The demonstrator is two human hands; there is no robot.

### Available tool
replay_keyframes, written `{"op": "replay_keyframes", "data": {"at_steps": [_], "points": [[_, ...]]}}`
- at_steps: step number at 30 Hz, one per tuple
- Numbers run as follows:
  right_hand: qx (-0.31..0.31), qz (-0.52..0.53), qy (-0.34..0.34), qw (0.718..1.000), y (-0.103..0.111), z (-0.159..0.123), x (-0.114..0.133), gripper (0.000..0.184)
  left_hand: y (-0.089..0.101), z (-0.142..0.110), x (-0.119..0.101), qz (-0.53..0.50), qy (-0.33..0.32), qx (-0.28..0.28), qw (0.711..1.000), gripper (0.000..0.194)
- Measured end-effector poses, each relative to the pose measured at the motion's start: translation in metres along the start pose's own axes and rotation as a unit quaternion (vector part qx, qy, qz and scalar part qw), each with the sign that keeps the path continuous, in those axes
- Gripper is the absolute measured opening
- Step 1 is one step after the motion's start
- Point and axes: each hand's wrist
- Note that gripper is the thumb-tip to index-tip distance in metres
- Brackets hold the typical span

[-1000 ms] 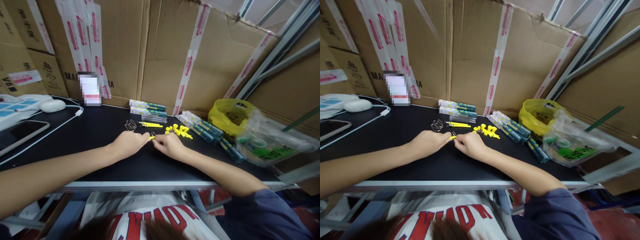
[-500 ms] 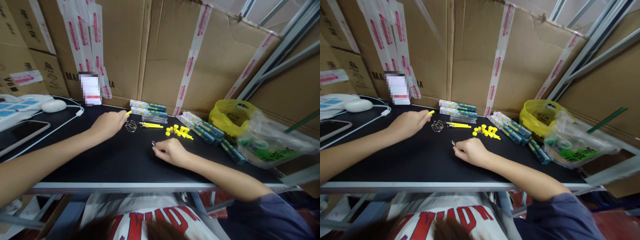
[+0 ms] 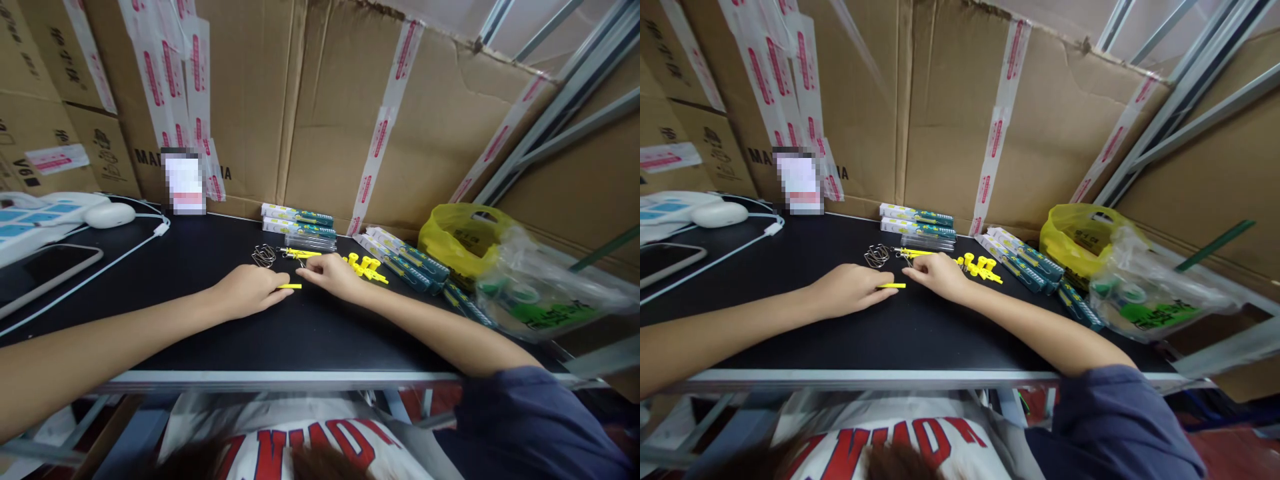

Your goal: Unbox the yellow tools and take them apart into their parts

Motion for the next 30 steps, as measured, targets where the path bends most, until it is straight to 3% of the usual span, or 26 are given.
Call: {"op": "replay_keyframes", "data": {"at_steps": [4,8,16,20,24,30], "points": [[0.028,-0.044,0.018,0.998,-0.008,0.043,0.007,0.035,-0.002,0.0,-0.002,0.007,-0.008,-0.002,1.0,0.035],[0.037,-0.095,-0.006,0.995,-0.024,0.075,0.012,0.035,-0.004,0.0,0.0,0.006,-0.009,-0.004,1.0,0.034],[0.026,-0.147,-0.03,0.988,-0.035,0.096,0.001,0.038,-0.002,0.001,-0.001,-0.013,0.001,0.001,1.0,0.029],[0.011,-0.076,-0.021,0.997,-0.024,0.082,0.002,0.043,-0.001,0.001,0.0,-0.021,0.01,-0.004,1.0,0.028],[0.049,0.07,0.009,0.996,-0.009,0.042,0.014,0.055,-0.001,0.001,0.0,-0.046,0.014,-0.017,0.999,0.025],[0.093,0.162,-0.013,0.982,-0.006,-0.018,0.024,0.042,-0.001,0.003,-0.004,-0.11,0.003,-0.026,0.994,0.021]]}}
Point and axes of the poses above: each hand's wrist, its own z-axis towards the middle knuckle, its own y-axis out of the back of the hand, x = y × z, and after that the axes turned 11 degrees about z, right-handed
